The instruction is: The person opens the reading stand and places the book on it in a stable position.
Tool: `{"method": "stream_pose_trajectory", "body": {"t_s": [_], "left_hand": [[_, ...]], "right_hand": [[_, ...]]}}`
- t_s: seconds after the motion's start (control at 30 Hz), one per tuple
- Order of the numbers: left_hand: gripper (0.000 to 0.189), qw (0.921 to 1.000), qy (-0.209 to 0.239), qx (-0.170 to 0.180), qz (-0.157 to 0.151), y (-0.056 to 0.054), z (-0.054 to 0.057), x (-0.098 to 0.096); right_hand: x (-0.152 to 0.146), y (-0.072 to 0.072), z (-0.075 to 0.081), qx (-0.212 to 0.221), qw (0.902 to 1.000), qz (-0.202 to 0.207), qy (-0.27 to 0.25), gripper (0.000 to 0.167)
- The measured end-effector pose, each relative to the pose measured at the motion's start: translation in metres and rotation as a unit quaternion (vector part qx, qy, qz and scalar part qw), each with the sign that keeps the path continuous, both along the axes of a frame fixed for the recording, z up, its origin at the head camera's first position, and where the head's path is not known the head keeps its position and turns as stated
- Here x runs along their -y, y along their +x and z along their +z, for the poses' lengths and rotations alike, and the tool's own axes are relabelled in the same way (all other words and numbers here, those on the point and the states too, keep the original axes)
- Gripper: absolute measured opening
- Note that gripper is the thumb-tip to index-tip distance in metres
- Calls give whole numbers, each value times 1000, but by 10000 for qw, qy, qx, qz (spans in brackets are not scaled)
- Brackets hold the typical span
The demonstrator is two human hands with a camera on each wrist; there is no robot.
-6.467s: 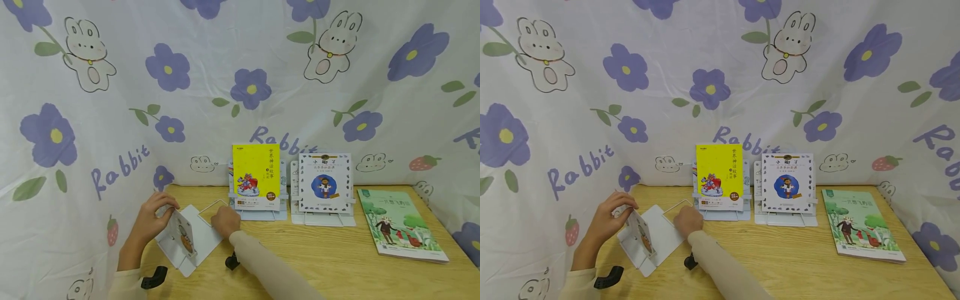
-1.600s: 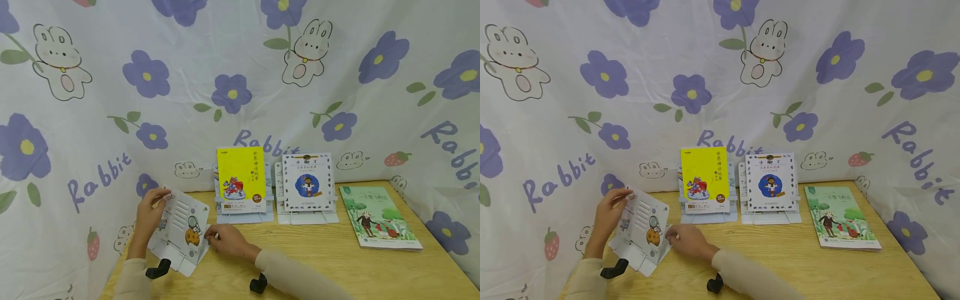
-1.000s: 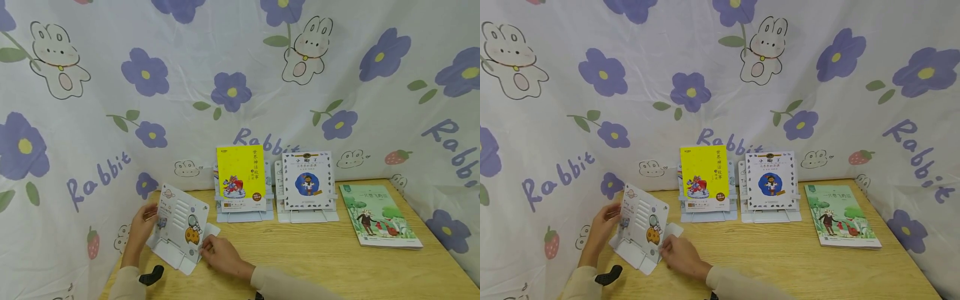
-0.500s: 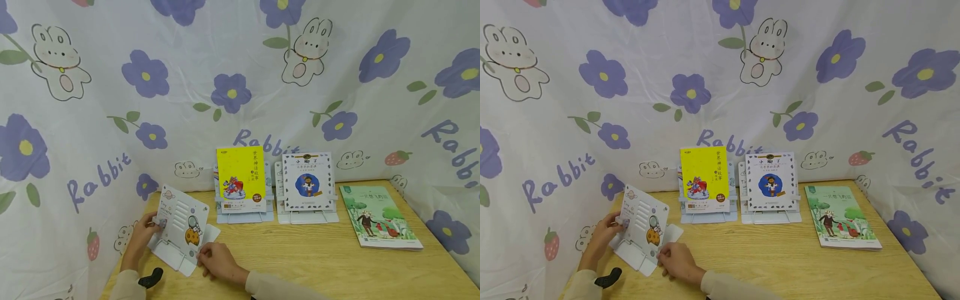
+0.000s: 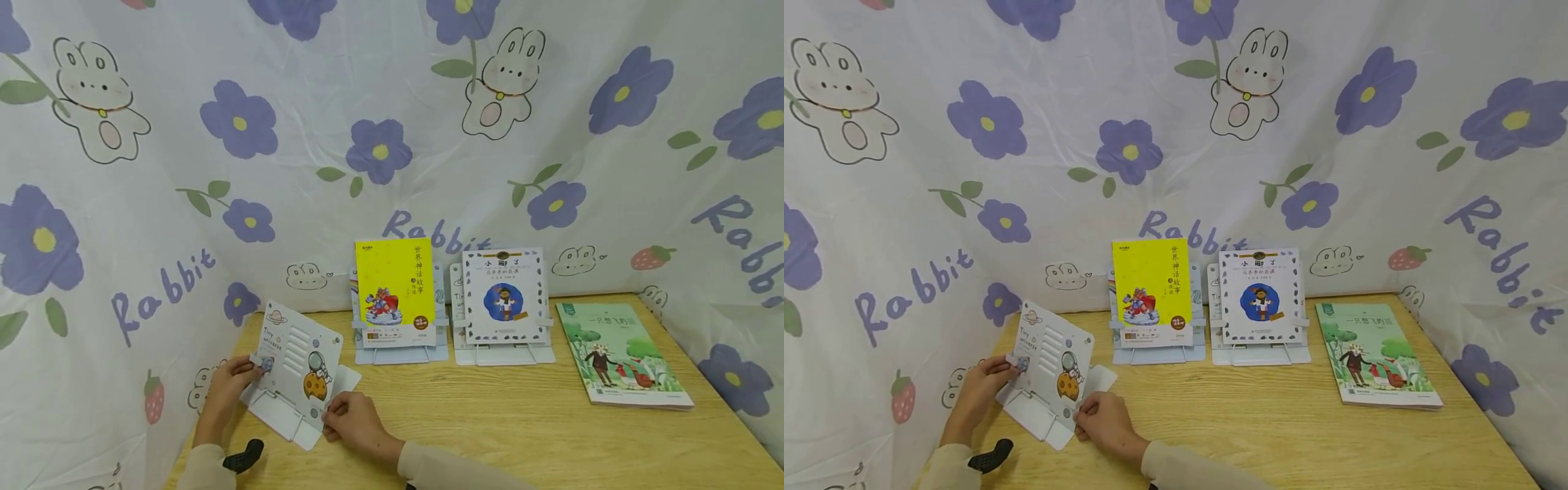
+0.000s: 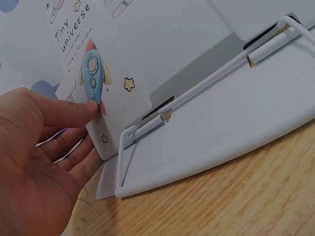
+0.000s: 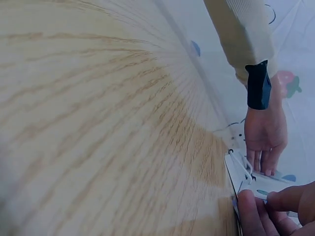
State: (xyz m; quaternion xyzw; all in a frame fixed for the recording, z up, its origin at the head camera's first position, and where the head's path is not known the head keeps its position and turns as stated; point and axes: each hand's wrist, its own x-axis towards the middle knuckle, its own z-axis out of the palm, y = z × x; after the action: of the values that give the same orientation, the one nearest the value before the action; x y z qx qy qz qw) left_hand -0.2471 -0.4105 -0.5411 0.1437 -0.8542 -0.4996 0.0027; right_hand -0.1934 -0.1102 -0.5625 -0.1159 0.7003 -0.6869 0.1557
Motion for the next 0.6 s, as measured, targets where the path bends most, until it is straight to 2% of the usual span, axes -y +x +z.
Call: {"method": "stream_pose_trajectory", "body": {"t_s": [0.23,0.6], "left_hand": [[62,9999,-106,-3,32,3,2,3],[56,9993,-192,-146,298,7,-2,9]], "right_hand": [[3,-2,-1,25,10000,-2,-55,7],[5,-11,0,30,10000,22,-56,5]]}}
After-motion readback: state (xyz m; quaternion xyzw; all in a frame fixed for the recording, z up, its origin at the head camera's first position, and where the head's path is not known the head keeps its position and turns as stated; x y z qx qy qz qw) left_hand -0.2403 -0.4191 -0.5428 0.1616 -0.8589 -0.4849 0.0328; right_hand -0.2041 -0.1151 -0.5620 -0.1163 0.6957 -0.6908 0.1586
